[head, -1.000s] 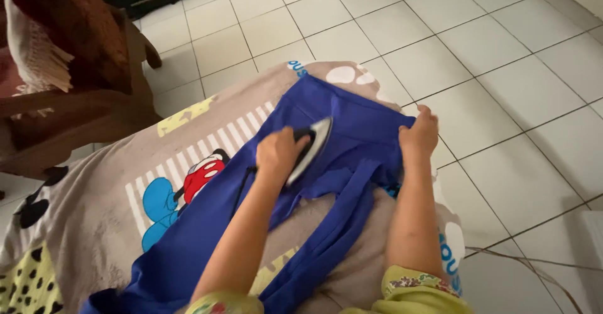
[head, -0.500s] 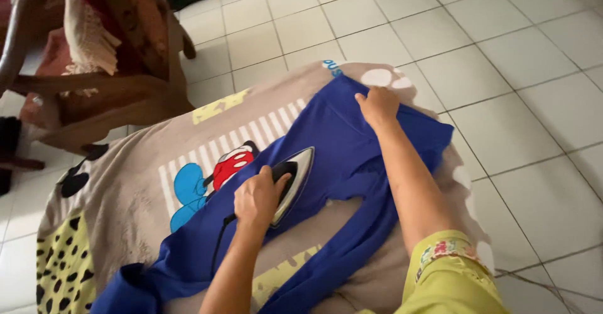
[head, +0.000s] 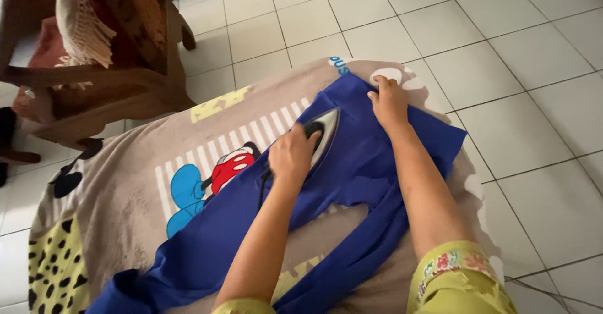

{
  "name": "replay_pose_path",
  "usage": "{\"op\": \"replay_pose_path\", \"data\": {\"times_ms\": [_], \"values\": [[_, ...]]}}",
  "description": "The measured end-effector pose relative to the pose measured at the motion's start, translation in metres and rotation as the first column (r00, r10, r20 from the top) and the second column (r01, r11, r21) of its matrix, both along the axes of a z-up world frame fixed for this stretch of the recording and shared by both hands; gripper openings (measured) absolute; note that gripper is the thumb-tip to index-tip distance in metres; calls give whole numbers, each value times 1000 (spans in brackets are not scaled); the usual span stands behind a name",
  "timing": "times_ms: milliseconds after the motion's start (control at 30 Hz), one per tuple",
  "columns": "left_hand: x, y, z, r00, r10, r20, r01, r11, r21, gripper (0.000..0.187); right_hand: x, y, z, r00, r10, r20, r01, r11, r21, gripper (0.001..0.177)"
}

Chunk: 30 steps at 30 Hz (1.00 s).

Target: The recorder irons a pair of blue pants on a bed and then folds them.

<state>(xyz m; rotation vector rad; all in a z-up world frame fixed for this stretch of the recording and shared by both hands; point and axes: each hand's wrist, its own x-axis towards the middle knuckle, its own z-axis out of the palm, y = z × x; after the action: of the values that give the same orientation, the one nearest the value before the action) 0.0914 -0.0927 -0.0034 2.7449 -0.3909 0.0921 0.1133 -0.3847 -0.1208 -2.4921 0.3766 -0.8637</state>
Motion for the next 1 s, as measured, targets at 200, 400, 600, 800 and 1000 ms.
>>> {"op": "replay_pose_path", "data": {"times_ms": [200, 400, 600, 800, 1000], "values": [[42, -57, -10, 990, -141, 18, 141, 990, 15, 47, -59, -9, 44, 998, 61, -10, -62, 982, -179, 43], [46, -54, -12, 984, -175, 18, 174, 984, 38, 48, -74, -26, 28, 948, -115, -296, 135, 990, 47, 40], [43, -20, -19, 989, -142, -37, 146, 981, 131, 52, -84, -22, 9, 992, -99, -83, 101, 995, 25, 26], [44, 54, -15, 999, -16, 37, 9, 985, 175, 53, -92, -2, 7, 984, -145, -106, 120, 969, -215, 26], [21, 111, -1, 995, 93, 47, -101, 971, 215, 50, -135, 85, 61, 992, -118, -52, 81, 883, -462, 59]]}}
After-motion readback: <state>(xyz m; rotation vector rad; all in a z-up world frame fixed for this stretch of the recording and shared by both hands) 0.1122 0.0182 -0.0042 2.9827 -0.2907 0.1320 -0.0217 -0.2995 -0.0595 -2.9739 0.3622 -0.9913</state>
